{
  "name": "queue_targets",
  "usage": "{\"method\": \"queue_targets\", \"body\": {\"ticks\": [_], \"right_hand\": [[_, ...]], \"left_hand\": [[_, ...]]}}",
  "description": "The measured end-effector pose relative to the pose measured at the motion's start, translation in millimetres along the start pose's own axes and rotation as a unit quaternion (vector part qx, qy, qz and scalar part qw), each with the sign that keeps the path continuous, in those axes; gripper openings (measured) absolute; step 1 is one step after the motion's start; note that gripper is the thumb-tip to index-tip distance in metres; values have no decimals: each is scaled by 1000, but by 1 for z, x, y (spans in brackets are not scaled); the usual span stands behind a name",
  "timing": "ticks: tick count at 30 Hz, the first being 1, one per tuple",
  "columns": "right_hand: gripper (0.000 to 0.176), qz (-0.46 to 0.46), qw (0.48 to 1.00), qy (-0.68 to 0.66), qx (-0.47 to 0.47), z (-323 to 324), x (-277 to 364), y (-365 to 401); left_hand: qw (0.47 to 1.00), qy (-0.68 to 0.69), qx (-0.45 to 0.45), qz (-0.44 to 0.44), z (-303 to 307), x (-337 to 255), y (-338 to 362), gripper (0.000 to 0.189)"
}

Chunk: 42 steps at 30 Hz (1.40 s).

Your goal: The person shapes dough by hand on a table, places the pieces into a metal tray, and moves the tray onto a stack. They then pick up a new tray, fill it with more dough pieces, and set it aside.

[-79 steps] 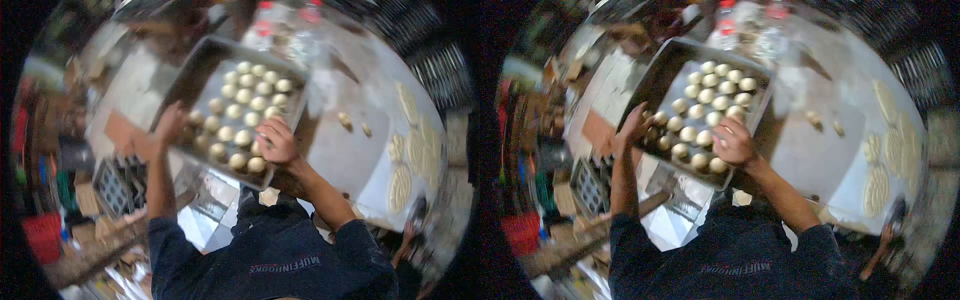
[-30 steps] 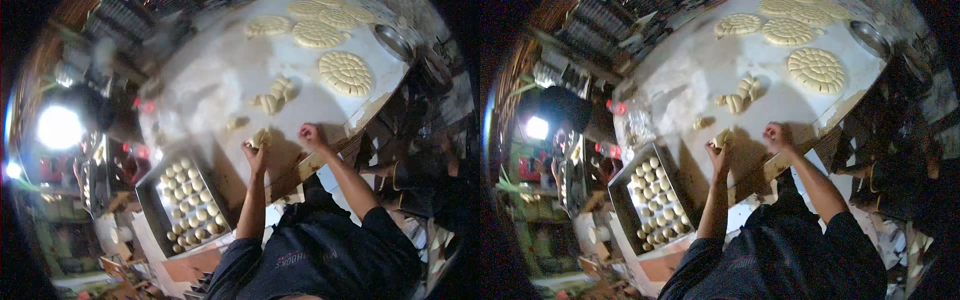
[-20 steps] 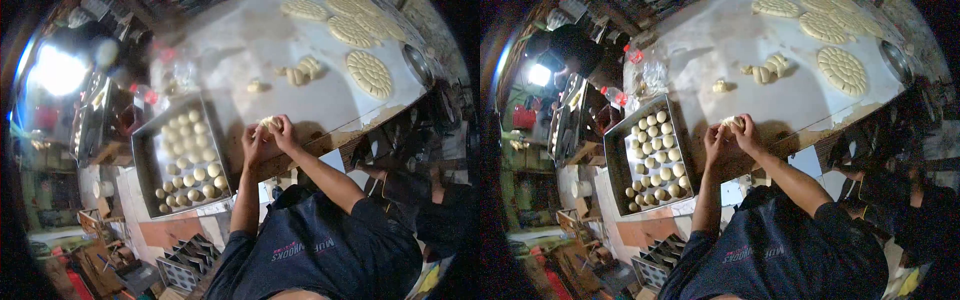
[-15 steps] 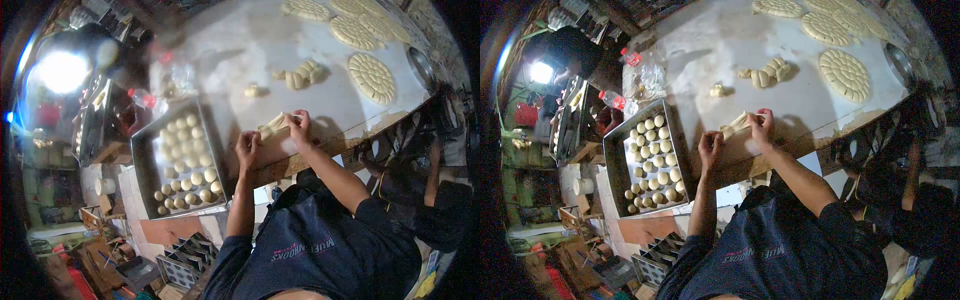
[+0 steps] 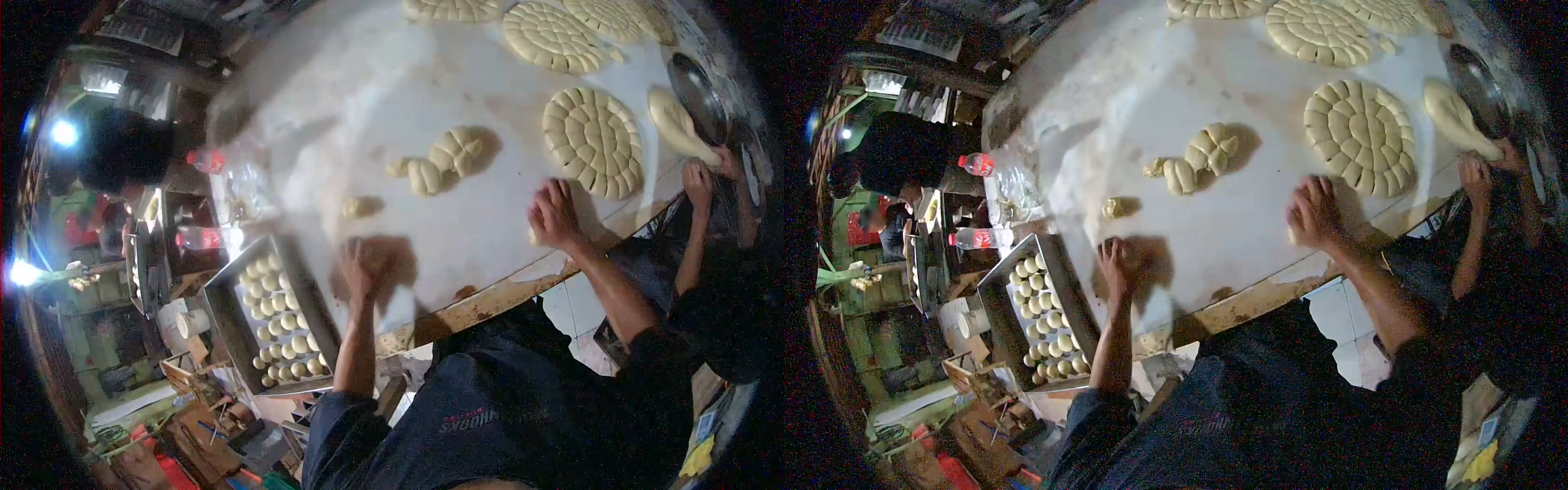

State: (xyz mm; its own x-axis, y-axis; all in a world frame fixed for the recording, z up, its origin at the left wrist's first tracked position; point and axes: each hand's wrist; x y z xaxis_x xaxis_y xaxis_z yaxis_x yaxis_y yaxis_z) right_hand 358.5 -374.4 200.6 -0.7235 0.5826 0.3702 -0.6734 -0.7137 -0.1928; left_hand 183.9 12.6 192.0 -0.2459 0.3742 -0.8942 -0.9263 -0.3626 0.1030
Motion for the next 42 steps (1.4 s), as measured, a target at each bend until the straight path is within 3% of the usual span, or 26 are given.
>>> {"method": "queue_targets", "body": {"ticks": [2, 4, 6, 7, 8, 9, 11, 12, 13, 14, 15, 17, 19, 20, 22, 25, 26, 27, 28, 29, 30, 32, 35, 38, 41, 42], "right_hand": [[21, -47, 993, -45, -95, -16, 5, -49], [17, -19, 990, -96, -98, -52, 30, -67], [13, 39, 993, -112, 25, -42, 71, -48], [13, 85, 991, -104, 16, -38, 84, -26], [13, 132, 986, -96, 6, -36, 86, -14], [13, 141, 985, -96, 3, -25, 71, -14], [12, 179, 973, -65, 130, 0, 32, 2], [13, 142, 982, -81, 92, -23, 7, 6], [15, 123, 986, -82, 71, -20, -2, -13], [17, 102, 990, -82, 51, -17, -6, -34], [17, 90, 993, -79, 14, -21, 0, -57], [17, 82, 994, -77, -15, -31, 32, -83], [16, 2, 991, -127, 46, -42, 63, -83], [16, 61, 987, -143, 31, -68, 66, -66], [16, 110, 977, -123, 136, -48, 65, -30], [18, 188, 967, -85, 148, -44, 0, -12], [19, 75, 986, -123, 86, -30, -10, -22], [19, 60, 993, -94, 42, -24, -21, -41], [16, 48, 997, -61, 8, -23, -22, -64], [14, 32, 997, -67, -2, -18, -13, -85], [14, 33, 997, -71, 5, -27, 1, -102], [14, -76, 989, -52, -111, -44, 30, -123], [12, -118, 975, -155, -105, -63, 63, -106], [9, 17, 996, -83, 0, -43, 76, -58], [7, -150, 969, -186, 60, -17, 69, -33], [7, -222, 941, -243, 74, -10, 63, -28]], "left_hand": [[965, -243, -2, -104, -33, -68, -20, 47], [965, -214, -5, -151, -70, -56, -26, 42], [971, -202, 32, -127, -98, -59, 1, 35], [974, -192, 36, -118, -109, -50, 25, 23], [908, -370, 48, -190, -110, 33, 56, 25], [937, -275, 147, -155, -87, -1, 72, 33], [916, -336, 136, -172, -45, 48, 81, 32], [815, -500, 290, 41, -27, -11, 48, 30], [954, -264, 122, -78, -18, -24, 29, 19], [933, -332, 141, 3, -9, -21, 9, 7], [915, -367, -49, -163, -5, -14, -12, 9], [973, -199, -106, -38, -34, -27, -44, 8], [983, -167, -56, -41, -61, -45, -40, 12], [989, -143, -29, -24, -72, -19, -35, 15], [907, -347, -124, -203, -94, 4, 9, 18], [929, -327, 65, -161, -42, 0, 48, 16], [913, -359, 104, -163, -21, 11, 54, 15], [991, -124, 35, -19, -6, 0, 46, 14], [984, 120, -39, 128, 6, -11, 26, 12], [991, -105, -70, -32, 12, -3, 1, 18], [923, -322, -93, -188, 19, 5, -24, 25], [954, -234, -117, -149, -3, -11, -55, 10], [984, -133, -65, -95, -32, -48, -38, 14], [969, -188, -8, -161, -52, -21, 28, 20], [945, -253, 48, -200, -18, -27, 76, 22], [959, -211, 164, -93, 3, -44, 84, 22]]}}
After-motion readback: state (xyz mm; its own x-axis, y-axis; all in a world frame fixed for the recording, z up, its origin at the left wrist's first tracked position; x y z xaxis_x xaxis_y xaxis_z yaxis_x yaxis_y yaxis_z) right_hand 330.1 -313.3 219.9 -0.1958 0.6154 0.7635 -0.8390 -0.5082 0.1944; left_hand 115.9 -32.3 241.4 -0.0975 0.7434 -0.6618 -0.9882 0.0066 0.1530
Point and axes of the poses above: each hand's wrist, its own y-axis away from the middle knuckle, its own z-axis out of the back of the hand, x = y × z, and after that the axes turned 10 degrees about x, right-handed
